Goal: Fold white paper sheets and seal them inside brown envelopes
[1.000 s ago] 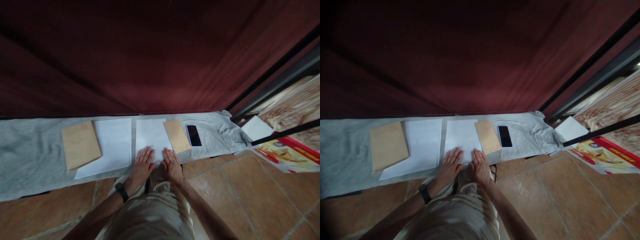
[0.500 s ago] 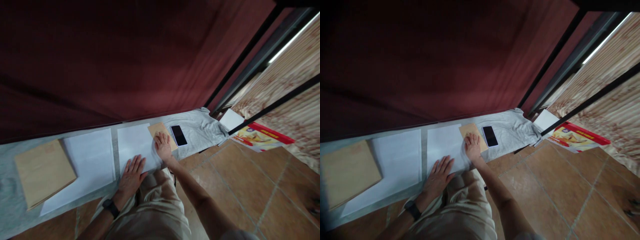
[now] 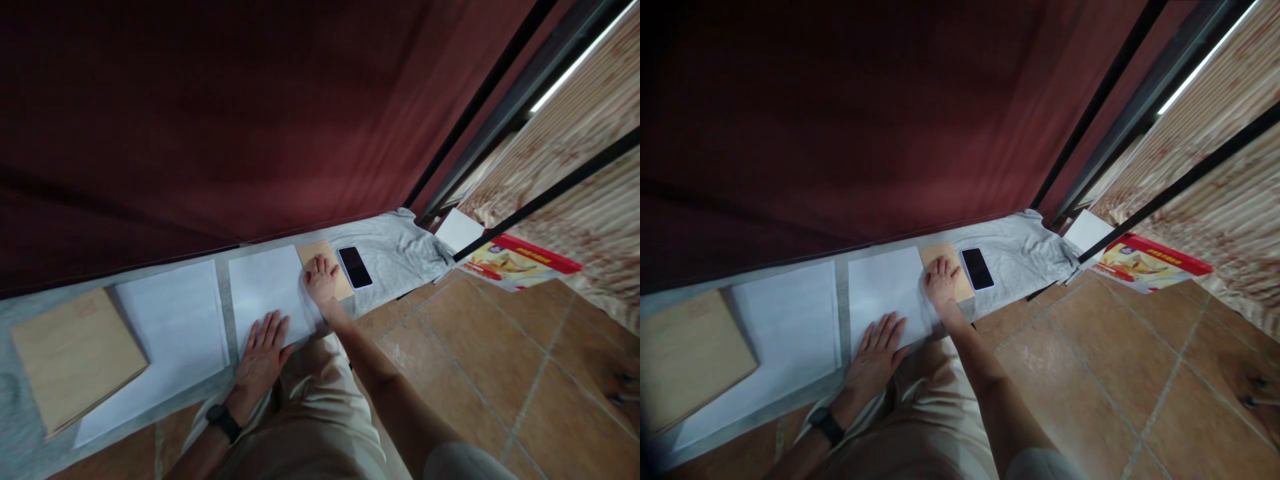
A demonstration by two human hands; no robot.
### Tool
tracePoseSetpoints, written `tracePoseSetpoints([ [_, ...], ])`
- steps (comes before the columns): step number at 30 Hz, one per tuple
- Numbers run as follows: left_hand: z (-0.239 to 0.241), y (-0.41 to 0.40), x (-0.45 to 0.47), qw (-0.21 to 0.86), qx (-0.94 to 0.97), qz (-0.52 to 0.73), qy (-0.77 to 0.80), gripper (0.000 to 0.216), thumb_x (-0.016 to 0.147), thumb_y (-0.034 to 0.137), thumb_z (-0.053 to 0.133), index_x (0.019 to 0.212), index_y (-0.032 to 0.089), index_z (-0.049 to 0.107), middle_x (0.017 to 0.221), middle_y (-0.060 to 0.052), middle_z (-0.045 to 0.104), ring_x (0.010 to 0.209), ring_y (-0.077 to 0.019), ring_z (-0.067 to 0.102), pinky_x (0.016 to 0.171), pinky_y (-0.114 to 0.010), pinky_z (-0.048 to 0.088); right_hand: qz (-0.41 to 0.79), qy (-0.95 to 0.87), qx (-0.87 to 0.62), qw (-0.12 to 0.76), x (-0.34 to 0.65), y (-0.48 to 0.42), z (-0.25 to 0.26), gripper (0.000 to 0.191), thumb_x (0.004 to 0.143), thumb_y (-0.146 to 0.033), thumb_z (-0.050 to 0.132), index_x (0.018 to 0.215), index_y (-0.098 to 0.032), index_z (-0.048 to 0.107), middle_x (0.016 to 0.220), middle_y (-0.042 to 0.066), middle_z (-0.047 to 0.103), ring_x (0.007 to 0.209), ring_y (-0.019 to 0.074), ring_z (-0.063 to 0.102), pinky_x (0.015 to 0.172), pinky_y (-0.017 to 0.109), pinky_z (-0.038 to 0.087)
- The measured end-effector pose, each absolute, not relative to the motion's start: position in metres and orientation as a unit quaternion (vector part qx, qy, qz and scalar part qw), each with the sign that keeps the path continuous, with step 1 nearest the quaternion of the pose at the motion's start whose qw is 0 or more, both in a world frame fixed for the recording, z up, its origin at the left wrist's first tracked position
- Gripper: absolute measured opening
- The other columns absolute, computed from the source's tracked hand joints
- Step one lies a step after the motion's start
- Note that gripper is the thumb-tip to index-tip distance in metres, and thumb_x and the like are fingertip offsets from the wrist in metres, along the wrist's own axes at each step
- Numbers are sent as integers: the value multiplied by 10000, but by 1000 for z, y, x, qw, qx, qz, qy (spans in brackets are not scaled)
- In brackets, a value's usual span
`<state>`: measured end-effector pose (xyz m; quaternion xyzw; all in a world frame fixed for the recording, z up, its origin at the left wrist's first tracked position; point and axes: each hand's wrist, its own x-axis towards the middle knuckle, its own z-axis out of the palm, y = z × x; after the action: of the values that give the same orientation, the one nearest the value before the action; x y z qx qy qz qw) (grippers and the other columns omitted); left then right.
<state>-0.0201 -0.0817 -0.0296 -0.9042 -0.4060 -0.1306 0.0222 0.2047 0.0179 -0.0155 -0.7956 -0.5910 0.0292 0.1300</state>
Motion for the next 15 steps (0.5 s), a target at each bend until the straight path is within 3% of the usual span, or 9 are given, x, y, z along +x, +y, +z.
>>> tracePoseSetpoints([
  [15, -29, -82, -19, 16, -904, -130, -406, 563, 1009, 429, 441, 1482, 134, 522, 1592, -171, 419, 1497, -339, 361, 1241, -574, 242, 27, -602, -785, 142, 207, 18, -11, 507, 1026, -264, 396, 1499, -96, 460, 1593, 211, 399, 1474, 357, 362, 1194, 684, 154],
])
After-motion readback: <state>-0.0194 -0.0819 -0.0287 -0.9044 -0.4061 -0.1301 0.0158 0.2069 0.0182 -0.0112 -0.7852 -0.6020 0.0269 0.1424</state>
